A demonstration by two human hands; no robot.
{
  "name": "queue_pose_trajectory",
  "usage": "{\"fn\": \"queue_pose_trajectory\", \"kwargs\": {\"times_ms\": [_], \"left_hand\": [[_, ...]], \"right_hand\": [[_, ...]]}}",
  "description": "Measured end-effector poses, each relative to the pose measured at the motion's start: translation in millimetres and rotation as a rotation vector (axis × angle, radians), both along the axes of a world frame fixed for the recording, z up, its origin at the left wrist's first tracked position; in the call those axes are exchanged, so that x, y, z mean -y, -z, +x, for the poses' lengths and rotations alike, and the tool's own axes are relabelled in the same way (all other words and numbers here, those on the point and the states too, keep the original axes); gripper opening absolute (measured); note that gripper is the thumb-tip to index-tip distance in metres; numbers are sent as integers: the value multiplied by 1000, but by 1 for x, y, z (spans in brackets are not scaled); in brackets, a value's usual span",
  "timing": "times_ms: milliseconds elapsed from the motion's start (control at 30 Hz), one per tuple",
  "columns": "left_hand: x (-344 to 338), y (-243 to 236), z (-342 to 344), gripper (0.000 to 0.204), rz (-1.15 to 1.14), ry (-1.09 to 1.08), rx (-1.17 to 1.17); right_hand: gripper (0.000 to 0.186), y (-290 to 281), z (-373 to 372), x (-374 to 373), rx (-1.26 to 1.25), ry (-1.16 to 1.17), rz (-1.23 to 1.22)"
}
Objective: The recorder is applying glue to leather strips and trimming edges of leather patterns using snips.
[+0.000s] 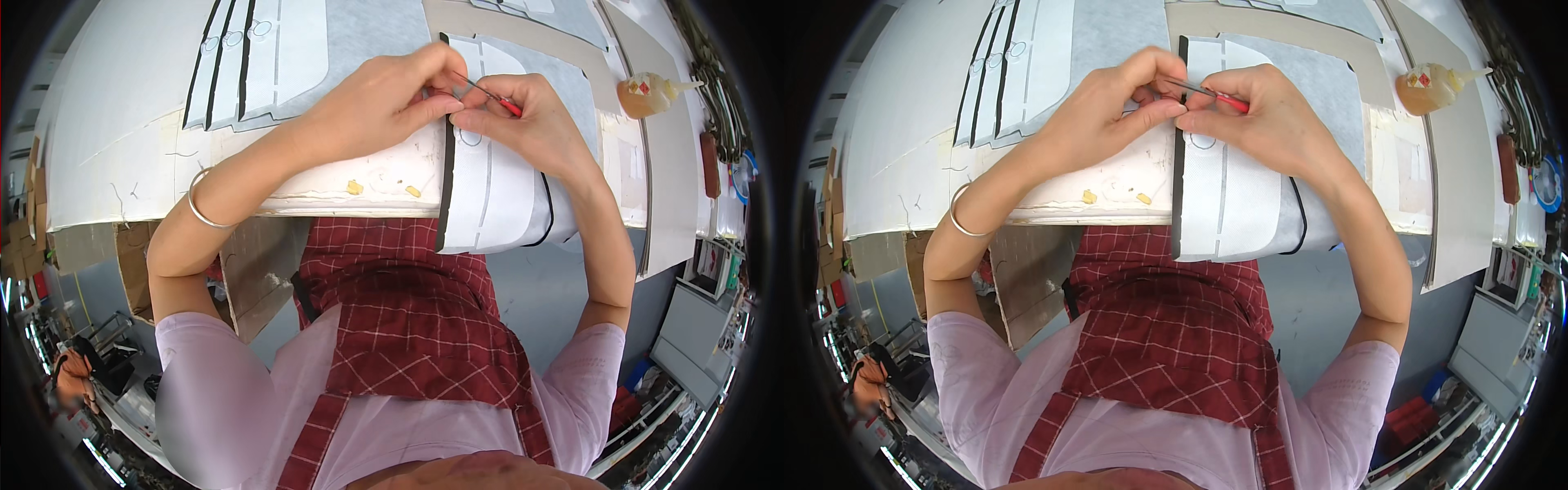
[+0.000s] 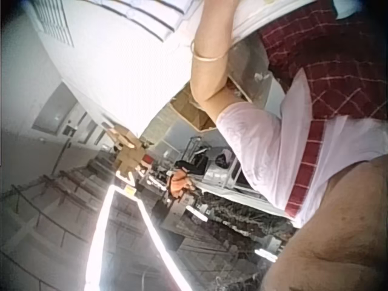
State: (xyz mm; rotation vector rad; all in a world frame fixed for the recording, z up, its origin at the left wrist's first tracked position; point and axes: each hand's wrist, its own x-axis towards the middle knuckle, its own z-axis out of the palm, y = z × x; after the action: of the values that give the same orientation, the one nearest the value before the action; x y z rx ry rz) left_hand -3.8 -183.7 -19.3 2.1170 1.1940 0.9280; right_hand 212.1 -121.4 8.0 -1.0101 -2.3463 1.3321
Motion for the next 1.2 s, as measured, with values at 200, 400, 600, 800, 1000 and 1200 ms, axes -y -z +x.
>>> {"fn": "queue_pose_trajectory", "kwargs": {"times_ms": [200,400,600,800,1000,1200], "left_hand": [[-10,-6,2,23,-224,68,94],[-12,5,3,16,-264,39,141],[-6,-2,-7,13,-213,2,94],[-7,-3,-8,10,-84,24,-6],[-7,-4,-5,11,-138,-5,1],[-6,-5,-2,13,-118,-15,-9]], "right_hand": [[18,8,2,-6,-233,86,-154],[17,-1,-6,-5,-167,18,-82],[18,-8,1,-8,-122,80,91],[23,3,19,-6,-90,54,247],[33,-19,21,-8,243,-126,563],[35,-23,12,-21,270,-247,589]]}}
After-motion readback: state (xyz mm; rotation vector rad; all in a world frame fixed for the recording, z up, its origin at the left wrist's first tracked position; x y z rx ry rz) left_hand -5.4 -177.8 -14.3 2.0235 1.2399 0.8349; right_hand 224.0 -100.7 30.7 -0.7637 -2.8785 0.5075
